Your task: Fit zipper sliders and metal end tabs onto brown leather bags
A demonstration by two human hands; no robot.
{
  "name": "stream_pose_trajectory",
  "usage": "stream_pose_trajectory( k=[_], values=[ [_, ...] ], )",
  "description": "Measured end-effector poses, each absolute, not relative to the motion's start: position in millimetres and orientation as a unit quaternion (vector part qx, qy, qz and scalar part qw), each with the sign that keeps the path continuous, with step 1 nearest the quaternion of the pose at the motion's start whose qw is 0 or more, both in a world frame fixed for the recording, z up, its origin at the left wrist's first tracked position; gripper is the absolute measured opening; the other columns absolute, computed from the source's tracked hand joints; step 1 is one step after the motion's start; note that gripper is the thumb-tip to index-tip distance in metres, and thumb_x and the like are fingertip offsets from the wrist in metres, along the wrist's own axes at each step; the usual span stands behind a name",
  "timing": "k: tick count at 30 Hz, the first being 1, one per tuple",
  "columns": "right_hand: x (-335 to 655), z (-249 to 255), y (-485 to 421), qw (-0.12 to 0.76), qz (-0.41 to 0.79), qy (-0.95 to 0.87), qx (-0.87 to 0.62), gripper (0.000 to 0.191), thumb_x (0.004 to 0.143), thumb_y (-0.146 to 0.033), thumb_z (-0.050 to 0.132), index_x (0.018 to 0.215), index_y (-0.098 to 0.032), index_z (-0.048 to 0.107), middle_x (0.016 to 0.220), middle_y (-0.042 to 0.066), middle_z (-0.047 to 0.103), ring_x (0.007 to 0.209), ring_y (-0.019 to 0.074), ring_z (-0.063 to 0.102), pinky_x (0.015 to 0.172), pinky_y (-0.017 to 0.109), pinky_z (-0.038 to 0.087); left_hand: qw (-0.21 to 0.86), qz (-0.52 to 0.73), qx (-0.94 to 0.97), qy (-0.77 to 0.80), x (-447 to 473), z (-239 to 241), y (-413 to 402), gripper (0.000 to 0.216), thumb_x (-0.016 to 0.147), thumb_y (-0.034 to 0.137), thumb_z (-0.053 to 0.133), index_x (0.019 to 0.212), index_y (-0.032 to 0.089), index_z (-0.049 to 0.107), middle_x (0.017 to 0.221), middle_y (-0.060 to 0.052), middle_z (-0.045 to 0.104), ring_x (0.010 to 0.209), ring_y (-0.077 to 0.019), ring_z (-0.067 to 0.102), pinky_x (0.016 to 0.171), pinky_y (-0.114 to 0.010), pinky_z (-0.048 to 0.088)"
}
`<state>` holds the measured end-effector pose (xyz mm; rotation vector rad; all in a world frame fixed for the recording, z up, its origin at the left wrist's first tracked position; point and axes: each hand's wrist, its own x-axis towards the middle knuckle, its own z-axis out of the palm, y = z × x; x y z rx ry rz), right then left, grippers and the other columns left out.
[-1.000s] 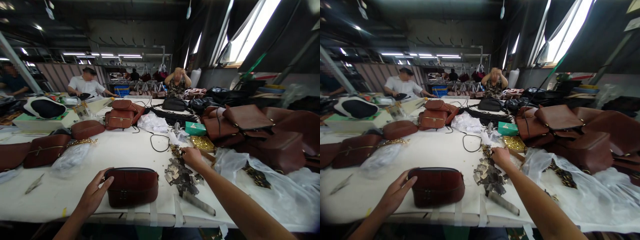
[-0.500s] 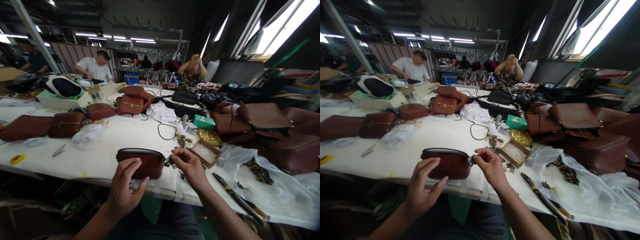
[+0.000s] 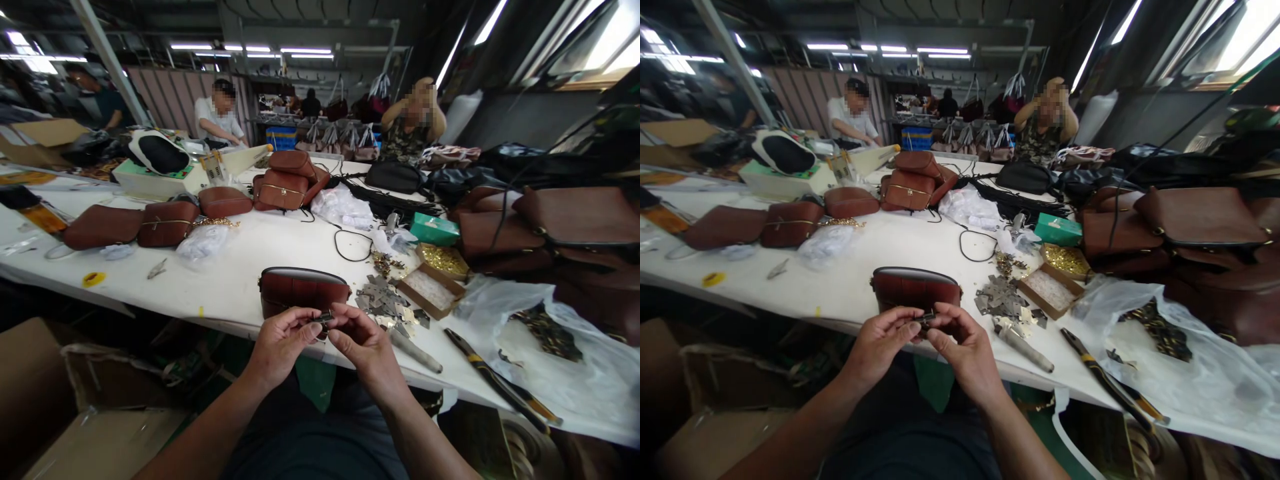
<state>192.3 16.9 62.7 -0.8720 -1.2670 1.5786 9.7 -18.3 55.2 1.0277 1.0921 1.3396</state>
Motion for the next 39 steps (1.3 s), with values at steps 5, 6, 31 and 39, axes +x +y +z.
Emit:
stream_pose_trajectory(
  k=[5,6,31,39],
  values=[
    [179.1,55.4,7.0,0.464,0.663,-0.493,-0.320,0.053,0.080,-0.029,0.087,0.129,-0.029,0.066,0.099,0.001,0.070,0.095,0.0190,0.068,0.090,0.037,0.057,0.560,0.584,0.346,0.475,8.9,56.6,-18.3,0.037,0.075,0.042,0.090,0.097,0.015,0.078,0.088,-0.005,0.078,0.066,-0.0113,0.067,0.060,-0.022,0.055],
    [176.3,54.6,5.8,0.467,0.668,-0.487,-0.315,0.052,0.080,-0.028,0.086,0.128,-0.029,0.067,0.098,0.001,0.070,0.094,0.0187,0.068,0.089,0.037,0.058,0.562,0.593,0.329,0.473,9.5,56.1,-17.9,0.037,0.074,0.042,0.091,0.095,0.015,0.077,0.085,-0.005,0.077,0.063,-0.0105,0.065,0.057,-0.021,0.053],
    [182.2,38.0,-2.1,0.443,0.804,-0.254,-0.305,0.018,0.076,-0.031,0.084,0.092,-0.023,0.079,0.094,0.004,0.076,0.081,0.0183,0.067,0.065,0.028,0.052,0.543,0.563,0.342,0.521,20.6,54.5,-17.6,0.035,0.077,0.043,0.089,0.086,0.014,0.072,0.087,-0.005,0.076,0.076,-0.0159,0.071,0.072,-0.029,0.060],
    [184.5,23.7,-13.0,0.499,0.398,-0.659,-0.399,0.027,0.082,-0.031,0.084,0.109,-0.032,0.080,0.122,0.008,0.070,0.111,0.0277,0.065,0.090,0.043,0.054,0.600,0.509,0.295,0.542,13.4,37.1,-25.4,0.045,0.074,0.050,0.089,0.075,0.015,0.062,0.072,-0.001,0.068,0.060,-0.0114,0.064,0.055,-0.022,0.053]
  ],
)
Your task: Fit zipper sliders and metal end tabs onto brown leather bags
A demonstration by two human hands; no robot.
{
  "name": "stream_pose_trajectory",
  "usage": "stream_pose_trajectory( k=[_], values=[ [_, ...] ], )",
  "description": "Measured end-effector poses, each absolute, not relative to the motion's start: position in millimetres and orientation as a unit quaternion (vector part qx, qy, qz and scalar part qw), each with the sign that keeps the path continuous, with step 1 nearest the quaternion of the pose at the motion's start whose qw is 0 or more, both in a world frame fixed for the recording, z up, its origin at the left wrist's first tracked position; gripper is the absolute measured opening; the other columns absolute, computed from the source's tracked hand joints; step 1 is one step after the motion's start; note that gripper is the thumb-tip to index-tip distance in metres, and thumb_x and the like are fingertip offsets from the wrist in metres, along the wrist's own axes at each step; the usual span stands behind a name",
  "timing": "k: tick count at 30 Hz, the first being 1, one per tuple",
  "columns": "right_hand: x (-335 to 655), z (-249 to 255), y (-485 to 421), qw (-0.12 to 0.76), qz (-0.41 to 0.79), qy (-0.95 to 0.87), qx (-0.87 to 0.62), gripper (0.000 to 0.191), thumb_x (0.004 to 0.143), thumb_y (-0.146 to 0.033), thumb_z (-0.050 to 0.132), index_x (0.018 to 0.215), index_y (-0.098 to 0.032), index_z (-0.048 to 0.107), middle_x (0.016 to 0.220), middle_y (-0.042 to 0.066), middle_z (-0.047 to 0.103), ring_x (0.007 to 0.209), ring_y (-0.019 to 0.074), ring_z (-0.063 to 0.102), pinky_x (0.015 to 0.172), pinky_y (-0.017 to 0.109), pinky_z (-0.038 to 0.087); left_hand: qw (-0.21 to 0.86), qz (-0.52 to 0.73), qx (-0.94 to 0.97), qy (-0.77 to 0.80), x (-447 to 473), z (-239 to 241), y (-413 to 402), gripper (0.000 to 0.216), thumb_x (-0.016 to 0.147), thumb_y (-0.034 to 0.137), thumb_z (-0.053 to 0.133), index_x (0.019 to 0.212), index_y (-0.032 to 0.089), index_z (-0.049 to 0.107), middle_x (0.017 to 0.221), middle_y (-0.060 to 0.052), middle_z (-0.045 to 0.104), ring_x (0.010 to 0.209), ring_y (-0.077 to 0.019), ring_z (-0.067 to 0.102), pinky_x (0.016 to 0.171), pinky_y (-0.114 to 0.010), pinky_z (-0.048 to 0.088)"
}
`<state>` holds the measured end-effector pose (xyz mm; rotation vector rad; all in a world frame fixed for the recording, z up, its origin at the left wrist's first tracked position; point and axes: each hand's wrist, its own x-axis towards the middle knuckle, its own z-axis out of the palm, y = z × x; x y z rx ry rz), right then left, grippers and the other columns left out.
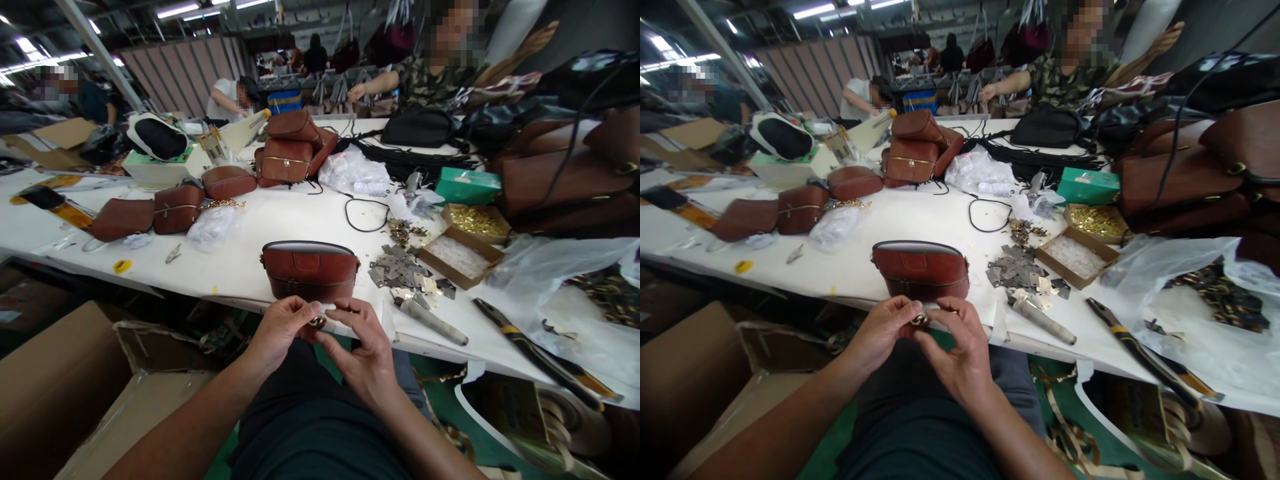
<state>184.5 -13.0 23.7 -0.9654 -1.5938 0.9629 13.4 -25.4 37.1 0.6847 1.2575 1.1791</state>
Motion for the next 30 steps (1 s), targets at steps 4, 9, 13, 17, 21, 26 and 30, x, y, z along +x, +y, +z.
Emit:
stream_pose_trajectory(
  k=[4,9,13,17,21,26,30],
  values=[
    [184.8,19.2,-9.6,0.454,0.325,-0.755,-0.345,0.016,0.093,-0.024,0.073,0.107,-0.032,0.077,0.104,0.006,0.075,0.099,0.0246,0.069,0.088,0.043,0.054,0.634,0.496,0.313,0.505,11.6,38.2,-29.2,0.046,0.081,0.057,0.082,0.078,0.014,0.067,0.073,-0.002,0.065,0.063,-0.0112,0.061,0.059,-0.023,0.054],
    [186.0,20.4,-2.9,0.462,0.332,-0.737,-0.364,0.005,0.096,-0.027,0.070,0.098,-0.029,0.074,0.094,0.005,0.076,0.089,0.0240,0.070,0.083,0.042,0.054,0.648,0.480,0.370,0.461,1.8,45.7,-32.9,0.046,0.094,0.059,0.065,0.099,0.014,0.076,0.085,-0.008,0.069,0.072,-0.0156,0.065,0.056,-0.023,0.052],
    [181.6,26.0,1.4,0.471,0.365,-0.712,-0.372,0.003,0.095,-0.030,0.073,0.092,-0.028,0.074,0.091,0.004,0.076,0.086,0.0231,0.070,0.080,0.039,0.053,0.563,0.452,0.469,0.508,-8.4,59.1,-34.7,0.038,0.095,0.052,0.067,0.104,0.017,0.077,0.075,-0.004,0.065,0.064,-0.0131,0.060,0.053,-0.022,0.048],
    [172.6,27.5,5.0,0.500,0.452,-0.622,-0.398,0.010,0.093,-0.033,0.075,0.086,-0.026,0.072,0.085,0.002,0.073,0.082,0.0207,0.067,0.078,0.035,0.052,0.281,0.500,0.593,0.566,-26.0,80.5,-26.6,0.024,0.097,0.039,0.066,0.111,0.021,0.075,0.105,-0.007,0.071,0.084,-0.0165,0.067,0.069,-0.026,0.056],
    [161.7,24.3,9.7,0.524,0.472,-0.586,-0.399,0.008,0.092,-0.031,0.075,0.090,-0.025,0.071,0.087,0.001,0.072,0.084,0.0200,0.066,0.080,0.034,0.051,-0.011,0.446,0.705,0.551,-52.8,92.7,3.9,0.036,0.091,0.024,0.072,0.127,0.023,0.068,0.127,-0.008,0.068,0.119,-0.0247,0.063,0.107,-0.042,0.052],
    [147.4,23.4,24.0,0.556,0.406,-0.606,-0.399,0.007,0.094,-0.030,0.074,0.089,-0.026,0.070,0.089,0.001,0.071,0.085,0.0195,0.065,0.080,0.033,0.050,-0.061,0.307,0.794,0.520,-74.5,92.4,44.0,0.038,0.091,0.021,0.071,0.128,0.018,0.066,0.126,-0.011,0.068,0.118,-0.0279,0.060,0.102,-0.046,0.052],
    [137.5,22.7,37.8,0.553,0.363,-0.612,-0.434,0.008,0.094,-0.032,0.073,0.090,-0.025,0.071,0.088,0.001,0.070,0.082,0.0191,0.063,0.077,0.032,0.049,-0.131,0.207,0.826,0.507,-72.3,97.9,50.4,0.028,0.094,0.022,0.066,0.122,0.018,0.069,0.114,-0.011,0.070,0.107,-0.0305,0.059,0.088,-0.048,0.049]
  ],
)
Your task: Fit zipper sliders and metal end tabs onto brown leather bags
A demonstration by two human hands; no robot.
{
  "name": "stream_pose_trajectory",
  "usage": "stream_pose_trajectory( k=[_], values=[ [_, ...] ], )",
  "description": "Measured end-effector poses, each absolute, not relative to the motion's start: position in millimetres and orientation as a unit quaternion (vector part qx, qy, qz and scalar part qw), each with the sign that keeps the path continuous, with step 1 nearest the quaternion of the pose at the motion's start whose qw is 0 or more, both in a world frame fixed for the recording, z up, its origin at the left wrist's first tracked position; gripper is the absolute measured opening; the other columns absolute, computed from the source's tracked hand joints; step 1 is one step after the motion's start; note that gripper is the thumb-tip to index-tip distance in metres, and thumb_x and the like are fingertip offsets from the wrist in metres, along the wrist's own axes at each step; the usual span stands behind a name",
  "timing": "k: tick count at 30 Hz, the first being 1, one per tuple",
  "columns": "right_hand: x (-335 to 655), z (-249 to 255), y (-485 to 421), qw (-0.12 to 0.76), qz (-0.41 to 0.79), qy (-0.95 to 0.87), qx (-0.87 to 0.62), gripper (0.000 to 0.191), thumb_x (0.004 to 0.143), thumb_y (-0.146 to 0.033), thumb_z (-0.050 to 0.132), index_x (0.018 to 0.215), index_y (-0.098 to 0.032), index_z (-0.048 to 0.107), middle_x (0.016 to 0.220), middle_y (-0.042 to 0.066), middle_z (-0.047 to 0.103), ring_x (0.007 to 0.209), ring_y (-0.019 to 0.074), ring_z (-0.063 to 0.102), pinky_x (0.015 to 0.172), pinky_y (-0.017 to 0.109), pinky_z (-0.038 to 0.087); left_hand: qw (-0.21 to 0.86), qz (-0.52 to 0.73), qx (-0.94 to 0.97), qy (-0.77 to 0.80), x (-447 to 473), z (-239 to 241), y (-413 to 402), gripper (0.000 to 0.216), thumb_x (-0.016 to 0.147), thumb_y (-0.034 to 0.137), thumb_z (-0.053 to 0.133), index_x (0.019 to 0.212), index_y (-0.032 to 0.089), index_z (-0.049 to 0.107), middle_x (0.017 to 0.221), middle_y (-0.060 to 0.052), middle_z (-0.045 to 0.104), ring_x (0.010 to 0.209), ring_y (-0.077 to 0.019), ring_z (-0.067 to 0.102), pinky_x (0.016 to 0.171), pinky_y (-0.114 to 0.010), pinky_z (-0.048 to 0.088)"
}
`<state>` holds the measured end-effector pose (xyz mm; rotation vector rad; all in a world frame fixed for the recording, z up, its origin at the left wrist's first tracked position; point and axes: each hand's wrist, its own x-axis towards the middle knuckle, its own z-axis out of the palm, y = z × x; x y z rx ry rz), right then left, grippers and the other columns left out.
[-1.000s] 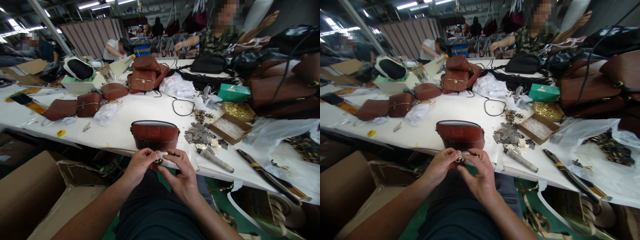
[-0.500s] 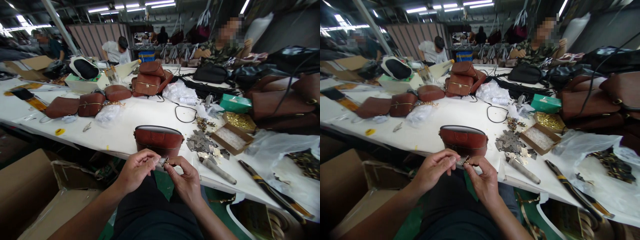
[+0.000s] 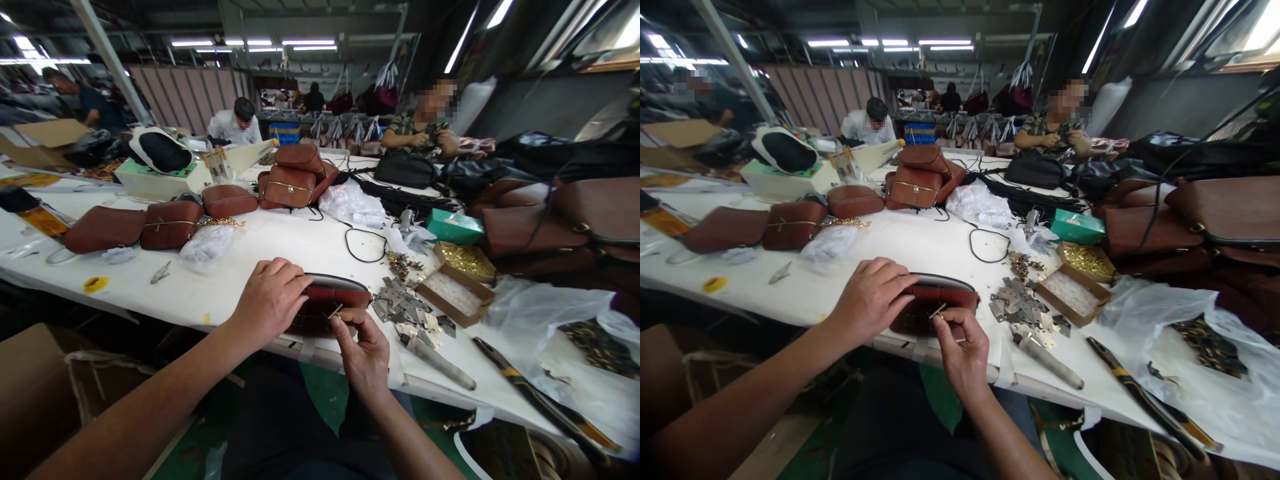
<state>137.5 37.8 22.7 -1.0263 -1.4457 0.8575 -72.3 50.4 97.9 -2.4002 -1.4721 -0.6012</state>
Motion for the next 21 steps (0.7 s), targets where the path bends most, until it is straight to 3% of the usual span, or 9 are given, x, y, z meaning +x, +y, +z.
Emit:
stream_pose_trajectory(
  k=[4,9,13,21],
  values=[
    [130.4,20.1,44.4,0.551,0.357,-0.613,-0.439,0.010,0.096,-0.032,0.070,0.090,-0.024,0.070,0.088,0.001,0.070,0.082,0.0185,0.063,0.080,0.032,0.049,0.123,-0.173,-0.847,-0.488,-70.2,102.6,48.5,0.021,0.097,0.019,0.061,0.117,0.017,0.069,0.105,-0.010,0.068,0.099,-0.0272,0.060,0.085,-0.041,0.049],
    [125.4,15.2,45.5,0.560,0.344,-0.626,-0.419,0.008,0.096,-0.031,0.070,0.091,-0.024,0.070,0.088,0.001,0.070,0.083,0.0179,0.064,0.081,0.032,0.050,0.007,-0.116,-0.858,-0.500,-71.7,112.8,57.5,0.017,0.098,0.022,0.060,0.113,0.020,0.069,0.106,-0.006,0.069,0.092,-0.0222,0.067,0.077,-0.033,0.050],
    [123.1,13.4,45.6,0.567,0.336,-0.623,-0.421,0.007,0.096,-0.029,0.071,0.091,-0.023,0.070,0.087,0.000,0.070,0.082,0.0167,0.063,0.079,0.030,0.050,-0.065,-0.053,-0.867,-0.491,-67.1,125.9,68.8,0.016,0.096,0.023,0.060,0.108,0.022,0.071,0.104,-0.005,0.075,0.095,-0.0248,0.072,0.079,-0.033,0.051],
    [123.8,19.3,41.0,0.556,0.341,-0.622,-0.433,0.010,0.096,-0.030,0.072,0.089,-0.023,0.071,0.084,-0.001,0.071,0.079,0.0158,0.064,0.076,0.029,0.049,-0.214,-0.126,-0.862,-0.442,-65.1,124.2,70.0,0.027,0.096,0.019,0.054,0.115,0.024,0.074,0.105,-0.003,0.078,0.094,-0.0213,0.072,0.082,-0.028,0.050]
  ],
)
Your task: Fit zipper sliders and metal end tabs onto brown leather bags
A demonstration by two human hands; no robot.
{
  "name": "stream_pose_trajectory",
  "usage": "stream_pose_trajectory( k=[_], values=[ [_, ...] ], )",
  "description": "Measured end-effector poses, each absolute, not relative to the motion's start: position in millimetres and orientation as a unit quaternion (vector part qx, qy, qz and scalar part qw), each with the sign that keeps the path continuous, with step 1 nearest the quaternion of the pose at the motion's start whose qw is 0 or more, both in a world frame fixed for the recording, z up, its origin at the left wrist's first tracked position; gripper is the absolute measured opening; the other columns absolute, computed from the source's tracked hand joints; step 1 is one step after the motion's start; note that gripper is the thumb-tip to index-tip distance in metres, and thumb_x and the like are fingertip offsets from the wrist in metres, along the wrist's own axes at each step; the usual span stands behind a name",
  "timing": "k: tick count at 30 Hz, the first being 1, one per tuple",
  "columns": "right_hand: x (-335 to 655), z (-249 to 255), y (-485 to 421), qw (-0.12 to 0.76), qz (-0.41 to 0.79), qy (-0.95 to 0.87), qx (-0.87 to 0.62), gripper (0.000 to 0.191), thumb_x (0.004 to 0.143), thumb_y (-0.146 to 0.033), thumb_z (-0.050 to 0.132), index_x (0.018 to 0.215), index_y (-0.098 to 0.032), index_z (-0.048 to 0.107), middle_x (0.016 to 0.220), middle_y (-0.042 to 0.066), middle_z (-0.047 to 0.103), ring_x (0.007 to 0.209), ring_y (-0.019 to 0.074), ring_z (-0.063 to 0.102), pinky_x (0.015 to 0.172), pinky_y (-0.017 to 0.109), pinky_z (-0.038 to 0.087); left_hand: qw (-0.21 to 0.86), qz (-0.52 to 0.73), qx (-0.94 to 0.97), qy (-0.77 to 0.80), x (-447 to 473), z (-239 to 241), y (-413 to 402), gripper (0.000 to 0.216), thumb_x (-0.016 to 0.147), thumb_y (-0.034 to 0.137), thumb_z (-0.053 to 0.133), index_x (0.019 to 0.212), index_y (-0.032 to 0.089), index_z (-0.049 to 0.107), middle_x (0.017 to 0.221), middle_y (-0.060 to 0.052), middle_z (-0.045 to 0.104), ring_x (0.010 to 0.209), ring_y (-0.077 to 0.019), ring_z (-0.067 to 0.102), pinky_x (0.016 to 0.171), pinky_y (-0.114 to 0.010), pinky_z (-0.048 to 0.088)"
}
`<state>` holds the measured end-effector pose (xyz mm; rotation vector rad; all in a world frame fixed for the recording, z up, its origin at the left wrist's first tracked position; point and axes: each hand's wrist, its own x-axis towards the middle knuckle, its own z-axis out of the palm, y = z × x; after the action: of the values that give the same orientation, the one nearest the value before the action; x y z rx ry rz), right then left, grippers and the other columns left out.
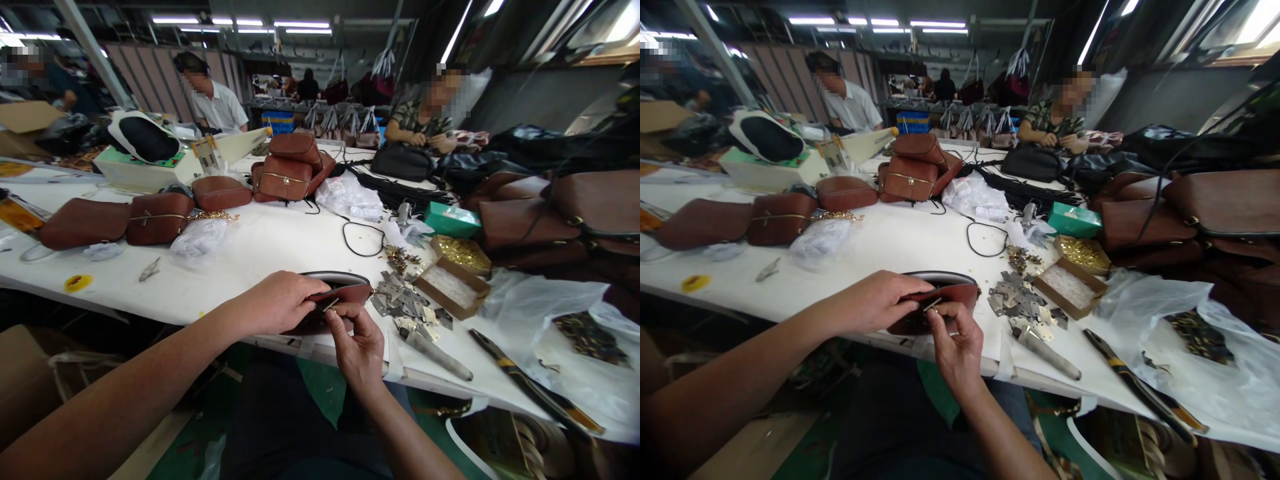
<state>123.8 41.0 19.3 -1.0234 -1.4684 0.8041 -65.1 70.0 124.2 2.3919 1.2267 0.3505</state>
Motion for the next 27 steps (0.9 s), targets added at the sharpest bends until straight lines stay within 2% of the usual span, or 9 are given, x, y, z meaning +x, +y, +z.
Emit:
stream_pose_trajectory(
  k=[5,9,15,20,27],
  values=[
    [122.1,24.5,38.2,0.554,0.341,-0.616,-0.444,0.010,0.095,-0.030,0.072,0.088,-0.022,0.071,0.083,-0.001,0.073,0.077,0.0163,0.066,0.073,0.028,0.050,0.258,0.151,0.846,0.441,-62.6,123.6,66.3,0.030,0.092,0.016,0.054,0.112,0.023,0.076,0.104,-0.003,0.079,0.093,-0.0208,0.071,0.081,-0.026,0.048],
    [125.2,22.9,40.4,0.548,0.331,-0.627,-0.444,0.011,0.095,-0.031,0.072,0.088,-0.023,0.071,0.083,-0.001,0.072,0.077,0.0167,0.065,0.075,0.029,0.051,0.334,0.152,0.810,0.458,-67.4,122.9,70.3,0.032,0.086,0.016,0.059,0.112,0.023,0.076,0.101,0.000,0.079,0.087,-0.0183,0.070,0.076,-0.024,0.047],
    [129.0,24.0,47.9,0.533,0.348,-0.630,-0.445,0.011,0.093,-0.032,0.074,0.087,-0.023,0.072,0.085,0.000,0.074,0.079,0.0169,0.066,0.075,0.028,0.051,0.411,0.163,0.745,0.500,-79.0,114.4,76.0,0.022,0.082,0.024,0.067,0.102,0.020,0.076,0.087,0.002,0.077,0.077,-0.0166,0.068,0.064,-0.022,0.043],
    [125.6,28.9,49.4,0.535,0.372,-0.615,-0.445,0.015,0.093,-0.033,0.074,0.084,-0.022,0.072,0.081,0.000,0.074,0.077,0.0166,0.067,0.074,0.028,0.051,0.405,0.168,0.745,0.504,-78.6,113.9,76.9,0.017,0.082,0.025,0.068,0.095,0.019,0.076,0.081,0.004,0.075,0.072,-0.0141,0.064,0.064,-0.022,0.042],
    [122.6,30.4,46.6,0.535,0.331,-0.630,-0.455,0.015,0.094,-0.033,0.073,0.083,-0.022,0.071,0.081,-0.001,0.073,0.075,0.0164,0.067,0.071,0.028,0.051,0.392,0.175,0.743,0.513,-73.7,116.1,72.3,0.016,0.082,0.023,0.067,0.093,0.019,0.078,0.077,0.005,0.074,0.069,-0.0128,0.063,0.062,-0.021,0.041]
  ],
)
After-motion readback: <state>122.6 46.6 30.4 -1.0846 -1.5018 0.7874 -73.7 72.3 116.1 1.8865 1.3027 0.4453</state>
